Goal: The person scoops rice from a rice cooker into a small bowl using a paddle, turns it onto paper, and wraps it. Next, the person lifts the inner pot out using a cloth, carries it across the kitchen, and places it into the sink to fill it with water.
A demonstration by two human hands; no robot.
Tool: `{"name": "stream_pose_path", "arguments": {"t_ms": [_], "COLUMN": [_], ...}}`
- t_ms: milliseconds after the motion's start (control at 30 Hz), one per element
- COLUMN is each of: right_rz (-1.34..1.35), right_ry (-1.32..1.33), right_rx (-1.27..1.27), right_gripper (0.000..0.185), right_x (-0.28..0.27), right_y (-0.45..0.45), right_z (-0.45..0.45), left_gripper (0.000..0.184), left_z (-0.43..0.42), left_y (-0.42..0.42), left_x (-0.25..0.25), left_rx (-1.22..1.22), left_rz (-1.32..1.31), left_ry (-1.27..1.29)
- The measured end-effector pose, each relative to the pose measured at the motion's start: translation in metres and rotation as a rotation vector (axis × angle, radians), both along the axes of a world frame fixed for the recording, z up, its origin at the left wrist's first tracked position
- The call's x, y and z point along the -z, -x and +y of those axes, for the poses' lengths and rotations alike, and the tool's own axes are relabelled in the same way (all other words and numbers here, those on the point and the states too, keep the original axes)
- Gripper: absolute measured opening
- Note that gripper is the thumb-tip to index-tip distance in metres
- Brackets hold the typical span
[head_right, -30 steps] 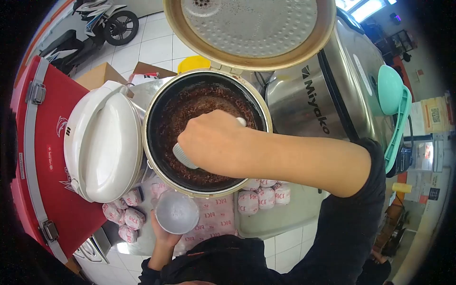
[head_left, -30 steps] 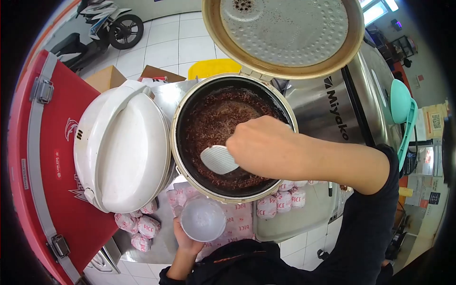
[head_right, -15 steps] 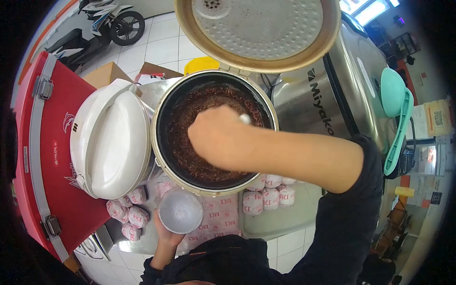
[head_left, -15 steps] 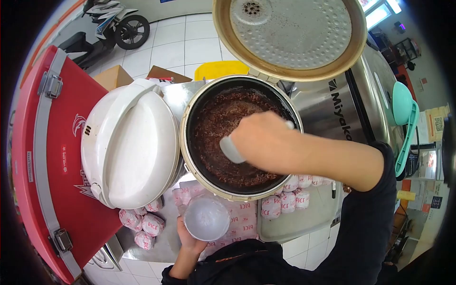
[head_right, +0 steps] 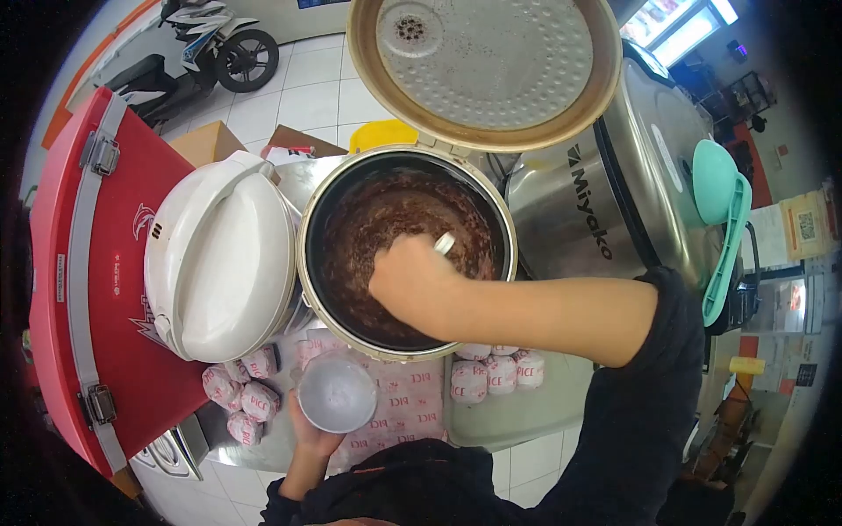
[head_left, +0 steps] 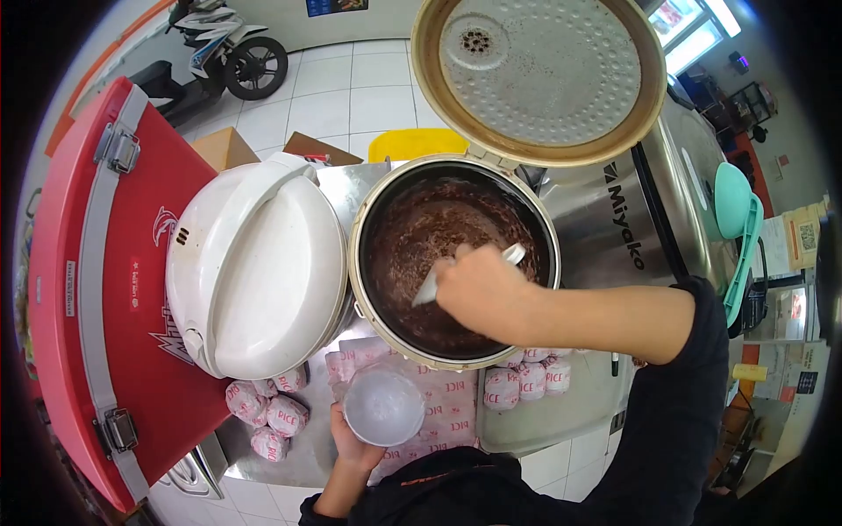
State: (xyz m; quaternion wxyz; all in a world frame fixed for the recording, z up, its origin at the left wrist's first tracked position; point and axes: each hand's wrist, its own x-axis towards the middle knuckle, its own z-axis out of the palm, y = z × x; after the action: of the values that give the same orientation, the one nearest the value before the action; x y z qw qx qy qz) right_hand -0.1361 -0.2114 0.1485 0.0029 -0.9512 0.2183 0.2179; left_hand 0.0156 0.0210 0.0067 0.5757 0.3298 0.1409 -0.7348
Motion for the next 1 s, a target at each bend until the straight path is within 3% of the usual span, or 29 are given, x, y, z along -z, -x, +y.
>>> {"name": "stream_pose_path", "arguments": {"t_ms": [67, 167, 300, 333, 433, 533, 600, 733, 867, 933, 1000], "right_rz": [-0.139, -0.307, -0.071, 0.087, 0.003, -0.162, -0.101, 0.212, -0.106, -0.214, 0.007], "right_ry": [0.184, 0.24, 0.122, -0.039, 0.079, 0.319, 0.27, -0.125, 0.155, 0.288, 0.147], "right_rx": [0.163, 0.152, 0.098, 0.098, 0.229, 0.281, 0.198, 0.13, 0.255, 0.161, 0.08], "right_gripper": [0.014, 0.015, 0.012, 0.012, 0.012, 0.012, 0.012, 0.017, 0.011, 0.011, 0.011], "right_x": [0.008, 0.056, 0.024, 0.009, -0.001, 0.04, 0.052, 0.0, 0.022, 0.036, 0.035], "right_y": [-0.002, -0.006, -0.008, -0.012, -0.013, -0.01, 0.0, 0.005, -0.01, -0.018, -0.014], "right_z": [-0.014, -0.033, 0.008, 0.003, -0.008, -0.034, -0.022, -0.007, -0.032, -0.037, -0.015], "left_gripper": [0.057, 0.056, 0.056, 0.056, 0.055, 0.056, 0.056, 0.057, 0.059, 0.059, 0.059], "left_z": [-0.002, -0.007, -0.006, -0.006, -0.007, -0.005, -0.004, 0.008, 0.003, 0.003, 0.004], "left_y": [0.002, 0.007, 0.012, 0.012, 0.012, 0.015, 0.013, 0.007, 0.01, 0.013, 0.012], "left_x": [-0.003, -0.009, -0.015, -0.018, -0.021, -0.02, -0.017, -0.012, -0.015, -0.019, -0.021], "left_rx": [-0.025, 0.006, 0.021, 0.01, -0.007, 0.002, 0.009, 0.005, 0.019, 0.028, 0.027], "left_rz": [-0.031, -0.069, -0.063, -0.06, -0.05, -0.064, -0.09, -0.05, -0.034, -0.067, -0.099], "left_ry": [-0.034, 0.0, 0.037, 0.035, 0.047, 0.053, 0.052, 0.039, 0.058, 0.052, 0.039]}}
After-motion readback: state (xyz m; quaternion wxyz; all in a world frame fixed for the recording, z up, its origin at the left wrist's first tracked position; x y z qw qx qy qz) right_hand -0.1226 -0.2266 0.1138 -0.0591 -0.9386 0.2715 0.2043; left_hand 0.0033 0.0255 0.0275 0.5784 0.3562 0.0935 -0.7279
